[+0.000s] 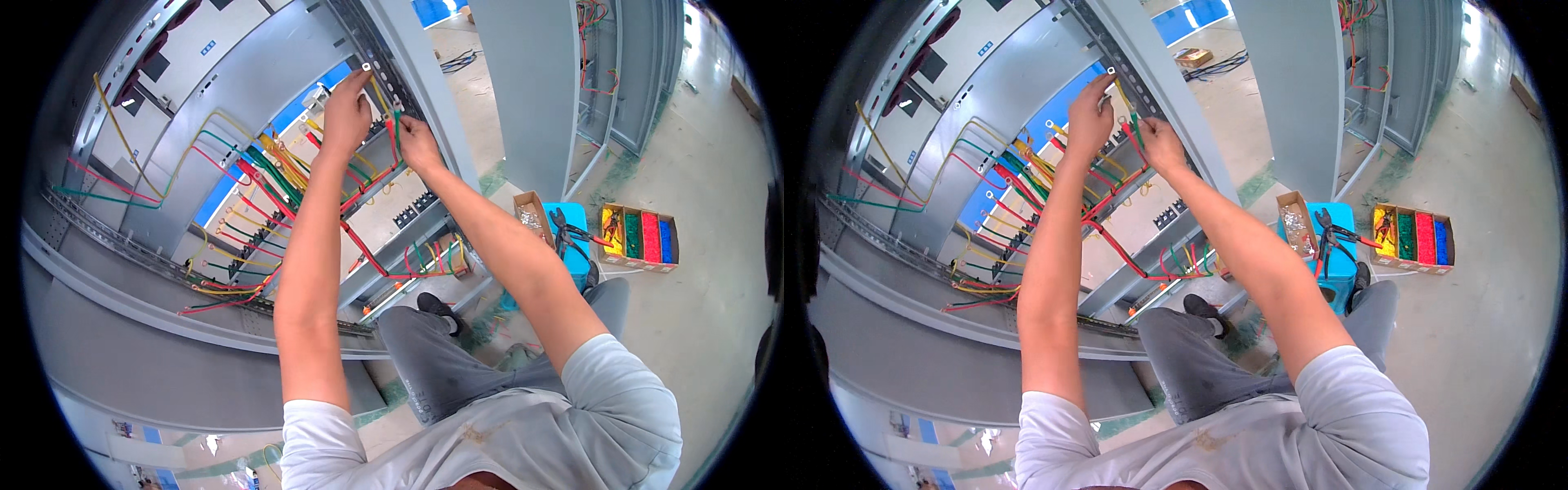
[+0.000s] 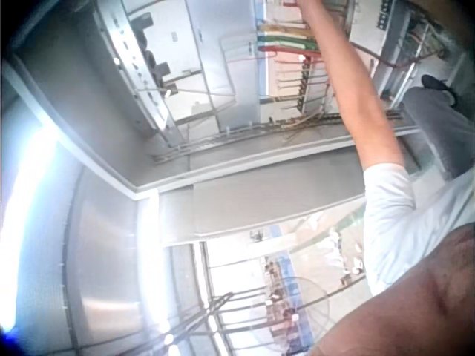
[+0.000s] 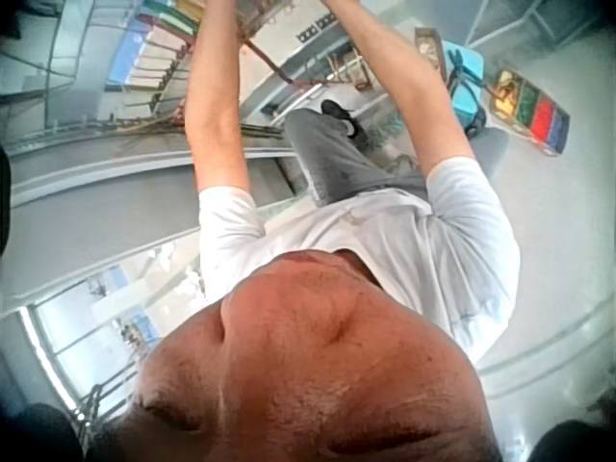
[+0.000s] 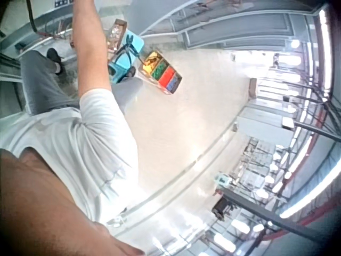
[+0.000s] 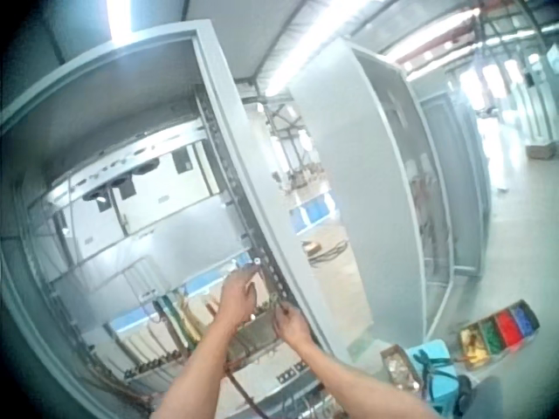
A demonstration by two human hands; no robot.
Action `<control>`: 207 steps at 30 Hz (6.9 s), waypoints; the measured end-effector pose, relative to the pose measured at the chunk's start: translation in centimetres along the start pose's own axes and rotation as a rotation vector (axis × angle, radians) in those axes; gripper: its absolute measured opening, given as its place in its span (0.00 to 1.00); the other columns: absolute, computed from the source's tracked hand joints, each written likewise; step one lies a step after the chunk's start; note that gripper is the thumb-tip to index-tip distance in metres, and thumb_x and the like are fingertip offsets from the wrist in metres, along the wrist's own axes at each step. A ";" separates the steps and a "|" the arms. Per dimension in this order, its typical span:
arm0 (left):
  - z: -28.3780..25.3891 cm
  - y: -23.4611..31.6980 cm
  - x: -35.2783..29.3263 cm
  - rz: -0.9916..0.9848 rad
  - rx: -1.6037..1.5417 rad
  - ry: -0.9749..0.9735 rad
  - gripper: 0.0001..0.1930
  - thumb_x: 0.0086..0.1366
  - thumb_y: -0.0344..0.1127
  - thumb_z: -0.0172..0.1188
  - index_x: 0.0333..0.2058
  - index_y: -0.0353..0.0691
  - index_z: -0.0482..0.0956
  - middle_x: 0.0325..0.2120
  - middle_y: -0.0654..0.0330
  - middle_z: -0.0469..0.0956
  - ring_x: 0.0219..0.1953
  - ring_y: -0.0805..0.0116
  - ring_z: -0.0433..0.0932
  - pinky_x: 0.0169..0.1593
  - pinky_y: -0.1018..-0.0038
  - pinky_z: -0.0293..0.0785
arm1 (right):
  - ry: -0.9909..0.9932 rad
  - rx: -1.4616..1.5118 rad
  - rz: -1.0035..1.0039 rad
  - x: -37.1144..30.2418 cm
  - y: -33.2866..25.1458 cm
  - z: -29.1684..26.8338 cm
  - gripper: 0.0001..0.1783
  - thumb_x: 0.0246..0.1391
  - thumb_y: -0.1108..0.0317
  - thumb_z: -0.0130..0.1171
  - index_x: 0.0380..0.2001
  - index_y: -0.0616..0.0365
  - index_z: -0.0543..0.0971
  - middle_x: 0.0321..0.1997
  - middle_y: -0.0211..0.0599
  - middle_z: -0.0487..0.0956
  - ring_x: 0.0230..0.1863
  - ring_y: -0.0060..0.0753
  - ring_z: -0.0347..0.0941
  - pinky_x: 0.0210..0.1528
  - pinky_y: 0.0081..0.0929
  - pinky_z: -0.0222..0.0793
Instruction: The person connects multiple colored wires to terminals inside an electrical cabinet. They use pliers to strip wire ends and attach them to the terminal block, then organize the wires within the cabinet.
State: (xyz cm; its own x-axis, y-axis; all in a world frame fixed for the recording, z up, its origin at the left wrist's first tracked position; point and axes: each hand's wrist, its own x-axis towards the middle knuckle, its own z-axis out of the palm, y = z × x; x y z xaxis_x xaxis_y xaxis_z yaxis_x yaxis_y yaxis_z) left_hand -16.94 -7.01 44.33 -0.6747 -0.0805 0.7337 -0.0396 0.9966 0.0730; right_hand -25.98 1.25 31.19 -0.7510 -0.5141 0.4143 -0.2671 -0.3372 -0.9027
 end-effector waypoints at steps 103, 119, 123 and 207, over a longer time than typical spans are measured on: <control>-5.2 6.4 -1.8 0.327 0.378 0.071 0.24 0.60 0.19 0.57 0.57 0.36 0.78 0.62 0.50 0.74 0.61 0.49 0.76 0.61 0.58 0.75 | -0.210 0.195 -0.001 -1.0 -2.7 -1.3 0.14 0.55 0.67 0.74 0.34 0.65 0.79 0.25 0.30 0.79 0.20 0.17 0.73 0.21 0.21 0.71; 0.2 -1.1 -1.0 -0.437 0.290 -0.466 0.21 0.69 0.43 0.59 0.50 0.29 0.79 0.49 0.35 0.80 0.52 0.37 0.79 0.56 0.54 0.76 | -0.276 0.456 0.026 -0.9 -0.9 -1.0 0.17 0.60 0.73 0.66 0.48 0.69 0.75 0.31 0.34 0.79 0.27 0.21 0.78 0.30 0.22 0.76; 2.4 -2.9 -1.2 -0.536 0.004 -0.455 0.22 0.69 0.39 0.55 0.57 0.31 0.78 0.51 0.34 0.80 0.54 0.40 0.80 0.56 0.57 0.75 | -0.287 0.457 0.000 -0.8 -1.0 -0.9 0.18 0.60 0.74 0.66 0.49 0.70 0.74 0.31 0.34 0.79 0.27 0.20 0.77 0.30 0.21 0.76; -3.9 -1.0 -6.1 0.113 0.345 0.107 0.27 0.59 0.24 0.63 0.59 0.41 0.78 0.62 0.50 0.74 0.66 0.50 0.71 0.66 0.59 0.72 | -0.342 0.595 0.170 -4.2 -2.2 2.8 0.14 0.68 0.58 0.61 0.36 0.58 0.80 0.32 0.24 0.77 0.34 0.17 0.71 0.39 0.22 0.69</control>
State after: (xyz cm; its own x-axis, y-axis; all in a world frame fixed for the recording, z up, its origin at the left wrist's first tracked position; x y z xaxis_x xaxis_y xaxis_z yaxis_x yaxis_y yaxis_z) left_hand -9.93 -7.58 42.40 -0.6088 0.0464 0.7919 -0.2279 0.9460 -0.2307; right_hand -20.55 1.96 31.81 -0.4949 -0.7843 0.3741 0.2863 -0.5537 -0.7820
